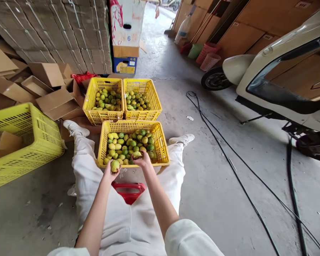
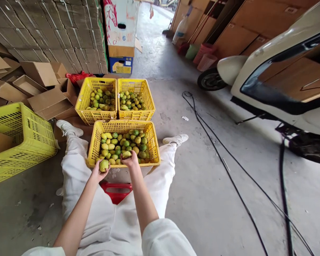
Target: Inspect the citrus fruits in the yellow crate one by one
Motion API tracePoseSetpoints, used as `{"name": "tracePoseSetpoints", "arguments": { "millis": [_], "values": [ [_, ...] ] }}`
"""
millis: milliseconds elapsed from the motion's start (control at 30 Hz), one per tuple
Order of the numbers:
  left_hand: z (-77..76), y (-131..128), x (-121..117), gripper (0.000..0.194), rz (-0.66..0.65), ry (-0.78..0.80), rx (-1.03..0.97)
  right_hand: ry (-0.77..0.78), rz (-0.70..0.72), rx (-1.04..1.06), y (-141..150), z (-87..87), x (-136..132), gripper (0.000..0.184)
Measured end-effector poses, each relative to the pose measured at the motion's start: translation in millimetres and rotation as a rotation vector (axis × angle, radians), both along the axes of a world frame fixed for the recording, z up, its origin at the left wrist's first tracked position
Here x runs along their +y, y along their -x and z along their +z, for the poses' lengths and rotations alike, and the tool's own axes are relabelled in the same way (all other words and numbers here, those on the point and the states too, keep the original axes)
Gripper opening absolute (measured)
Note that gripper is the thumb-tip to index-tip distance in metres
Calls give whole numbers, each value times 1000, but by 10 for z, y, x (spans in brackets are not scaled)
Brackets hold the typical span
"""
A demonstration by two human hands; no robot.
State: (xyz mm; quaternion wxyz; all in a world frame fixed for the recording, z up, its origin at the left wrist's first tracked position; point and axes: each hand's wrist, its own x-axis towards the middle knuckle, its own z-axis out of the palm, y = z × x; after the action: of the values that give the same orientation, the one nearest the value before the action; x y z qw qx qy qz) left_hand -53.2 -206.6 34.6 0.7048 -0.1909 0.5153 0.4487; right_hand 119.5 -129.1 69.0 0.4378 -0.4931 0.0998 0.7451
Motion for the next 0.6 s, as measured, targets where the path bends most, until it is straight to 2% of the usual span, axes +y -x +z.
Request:
{"name": "tracePoseSetpoints", "arguments": {
  "millis": [200, 233, 300, 333, 367, 433, 533, 600],
  "values": [
    [-15, 21, -81, 13, 22, -39, -36, -439, -39, -8, -52, 782, 1353, 54],
    [-13, 19, -91, 13, 22, -42, -35, -619, 28, -159, -101, 859, 1513, 61],
    [-11, 11, -99, 13, 21, -43, -33, -815, 297, -665, -211, 877, 1657, 62],
    [-11, 8, -99, 13, 20, -41, -32, -831, 492, -972, -264, 813, 1622, 59],
    [-13, 5, -97, 13, 19, -39, -32, -801, 600, -1114, -310, 706, 1512, 57],
    [-21, 2, -90, 14, 16, -35, -32, -731, 777, -1246, -379, 391, 1102, 52],
    [-39, 3, -79, 13, 16, -26, -29, -610, 1150, -1401, -426, -151, 300, 38],
    [-44, -1, -78, 13, 16, -14, -24, -534, 1389, -1505, -443, -437, -99, 35]
  ]
}}
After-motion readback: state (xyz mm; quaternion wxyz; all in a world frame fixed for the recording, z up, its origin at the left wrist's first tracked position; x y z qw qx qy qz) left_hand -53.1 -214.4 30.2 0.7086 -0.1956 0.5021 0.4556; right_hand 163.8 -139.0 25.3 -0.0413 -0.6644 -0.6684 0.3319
